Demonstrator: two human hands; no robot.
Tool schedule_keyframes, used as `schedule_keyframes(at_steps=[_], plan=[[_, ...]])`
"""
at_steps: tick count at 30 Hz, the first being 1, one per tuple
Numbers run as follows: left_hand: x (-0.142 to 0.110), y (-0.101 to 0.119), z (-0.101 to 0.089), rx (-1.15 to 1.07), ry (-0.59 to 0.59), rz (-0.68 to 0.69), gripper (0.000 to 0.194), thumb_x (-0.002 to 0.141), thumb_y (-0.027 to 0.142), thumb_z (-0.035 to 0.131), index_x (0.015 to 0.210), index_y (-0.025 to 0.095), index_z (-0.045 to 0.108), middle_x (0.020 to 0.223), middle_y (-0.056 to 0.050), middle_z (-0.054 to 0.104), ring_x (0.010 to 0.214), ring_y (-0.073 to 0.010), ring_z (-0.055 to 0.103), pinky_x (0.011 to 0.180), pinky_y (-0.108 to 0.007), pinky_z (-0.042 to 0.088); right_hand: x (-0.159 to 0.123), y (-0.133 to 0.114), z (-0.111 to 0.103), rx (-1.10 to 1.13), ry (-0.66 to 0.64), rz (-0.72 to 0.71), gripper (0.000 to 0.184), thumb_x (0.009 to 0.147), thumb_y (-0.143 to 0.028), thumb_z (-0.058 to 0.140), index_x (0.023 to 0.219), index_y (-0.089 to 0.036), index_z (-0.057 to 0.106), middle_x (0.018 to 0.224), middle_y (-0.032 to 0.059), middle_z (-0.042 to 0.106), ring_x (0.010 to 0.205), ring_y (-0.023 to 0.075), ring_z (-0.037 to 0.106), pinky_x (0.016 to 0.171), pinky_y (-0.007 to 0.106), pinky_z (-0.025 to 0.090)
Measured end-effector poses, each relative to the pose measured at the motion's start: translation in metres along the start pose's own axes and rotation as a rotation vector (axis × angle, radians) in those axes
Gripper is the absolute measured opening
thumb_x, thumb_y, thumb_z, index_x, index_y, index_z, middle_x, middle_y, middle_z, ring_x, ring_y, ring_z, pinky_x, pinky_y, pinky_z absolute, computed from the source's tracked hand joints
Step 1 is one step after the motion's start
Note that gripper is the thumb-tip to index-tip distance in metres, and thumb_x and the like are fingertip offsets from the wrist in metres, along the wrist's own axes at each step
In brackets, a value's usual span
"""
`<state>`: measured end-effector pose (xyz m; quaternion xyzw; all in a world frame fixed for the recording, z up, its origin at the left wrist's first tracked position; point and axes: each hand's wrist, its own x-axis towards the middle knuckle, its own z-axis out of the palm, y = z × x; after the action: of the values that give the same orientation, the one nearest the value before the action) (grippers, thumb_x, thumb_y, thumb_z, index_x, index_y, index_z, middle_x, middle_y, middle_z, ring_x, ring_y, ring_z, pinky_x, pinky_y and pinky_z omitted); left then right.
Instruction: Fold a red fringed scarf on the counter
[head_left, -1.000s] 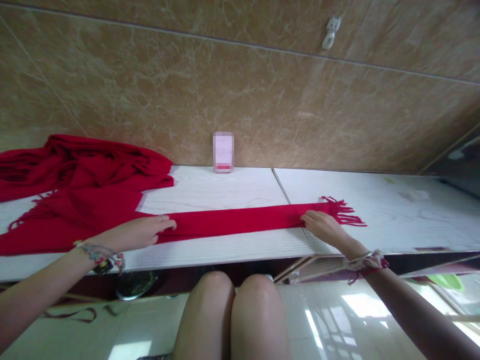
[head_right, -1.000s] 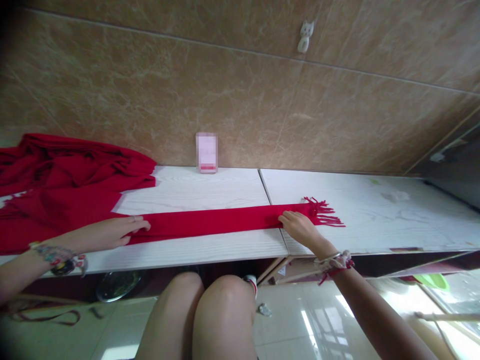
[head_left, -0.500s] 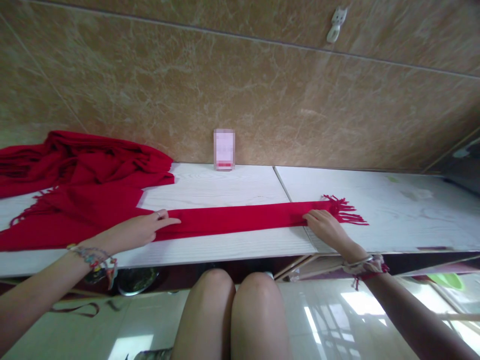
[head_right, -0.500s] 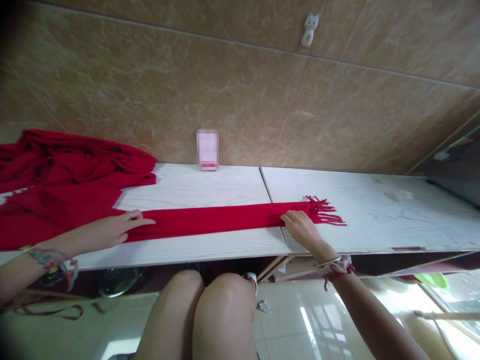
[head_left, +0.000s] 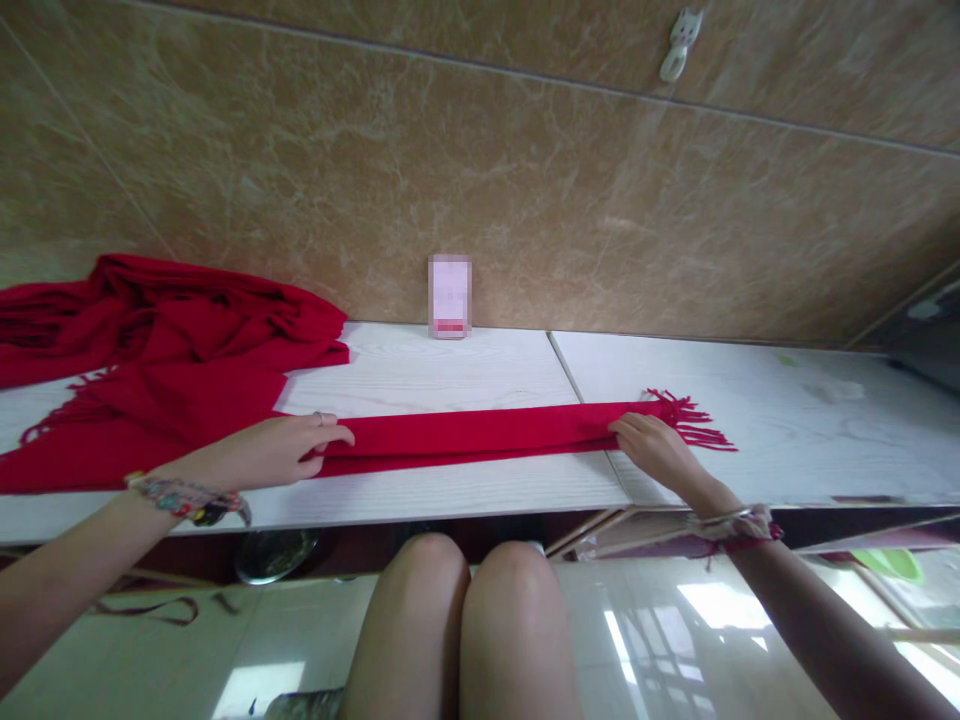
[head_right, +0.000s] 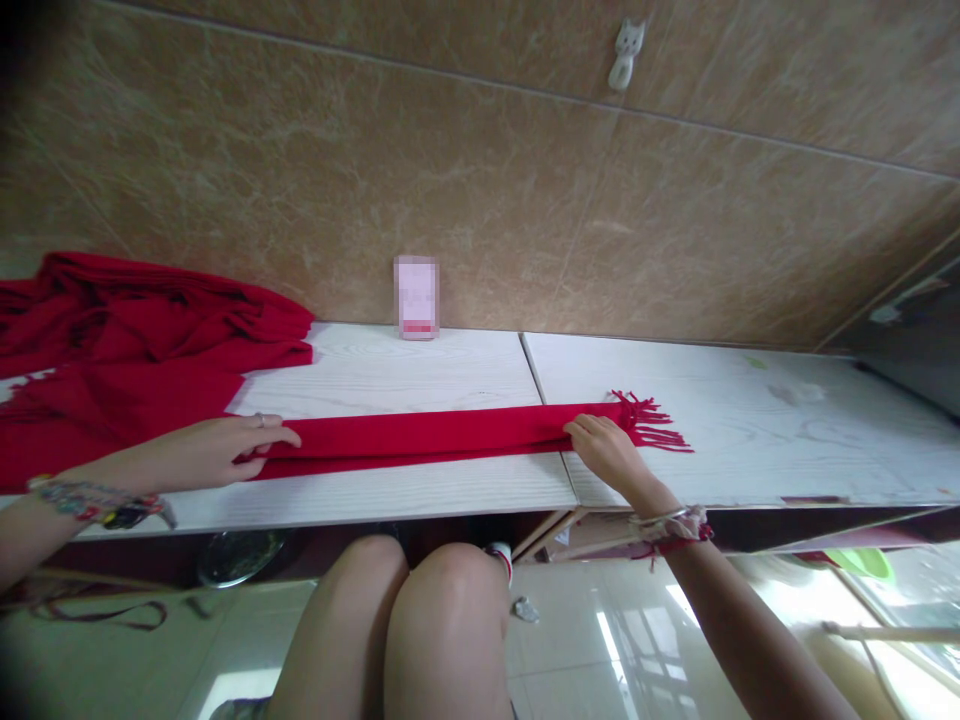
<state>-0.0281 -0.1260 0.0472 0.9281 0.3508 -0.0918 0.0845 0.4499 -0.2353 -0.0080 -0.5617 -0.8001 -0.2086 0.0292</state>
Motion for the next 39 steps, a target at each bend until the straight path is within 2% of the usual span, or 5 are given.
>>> schedule_keyframes(at_steps=[6,12,19,25,39], plan=[[0.001,0.005,0.009,-0.029,-0.006,0.016,0.039,0.070,0.013,0.037,0.103,0.017,0.057,0.103,-0.007,0.062,0.090,-0.0180,0.058,0.080,-0.026,0.043,-0.003,-0.002,0.002,0.034,-0.010,-0.046,0.025,0.079,-0.006,0.039,0.081,-0.014,0.062,0.077,0.0099,0.062,0.073,0.0201,0.056,0.069,0.031,0.043],[0.017,0.015,0.000,-0.070,-0.017,0.020,0.028,0.080,0.035,0.038,0.088,0.018,0.058,0.083,-0.003,0.062,0.072,-0.0156,0.056,0.068,-0.024,0.043,0.001,-0.003,-0.005,0.022,-0.069,-0.051,0.026,0.078,-0.005,0.039,0.083,-0.014,0.063,0.078,0.0092,0.063,0.072,0.0197,0.056,0.068,0.030,0.041],[0.085,0.059,-0.003,-0.125,0.207,0.246,0.037,0.085,0.036,0.038,0.111,0.015,0.054,0.117,-0.010,0.054,0.105,-0.0179,0.051,0.097,-0.029,0.033,0.003,0.007,-0.007,-0.025,-0.144,0.061,0.027,0.076,-0.002,0.039,0.084,-0.013,0.063,0.082,0.0095,0.064,0.078,0.0212,0.057,0.069,0.031,0.038],[0.155,0.109,-0.001,-0.129,0.236,0.436,0.039,0.087,0.034,0.042,0.121,0.016,0.049,0.136,-0.011,0.041,0.121,-0.0184,0.042,0.103,-0.030,0.028,-0.010,0.031,-0.004,-0.132,-0.224,0.241,0.029,0.077,-0.003,0.039,0.085,-0.014,0.064,0.084,0.0097,0.065,0.081,0.0222,0.058,0.070,0.031,0.038],[0.228,0.198,0.025,-0.109,0.238,0.587,0.047,0.089,0.045,0.036,0.129,0.021,0.041,0.140,-0.007,0.037,0.131,-0.0208,0.027,0.105,-0.038,0.021,-0.039,0.062,0.015,-0.086,0.145,0.266,0.030,0.084,-0.009,0.039,0.089,-0.018,0.066,0.085,0.0072,0.066,0.080,0.0188,0.057,0.074,0.032,0.041]])
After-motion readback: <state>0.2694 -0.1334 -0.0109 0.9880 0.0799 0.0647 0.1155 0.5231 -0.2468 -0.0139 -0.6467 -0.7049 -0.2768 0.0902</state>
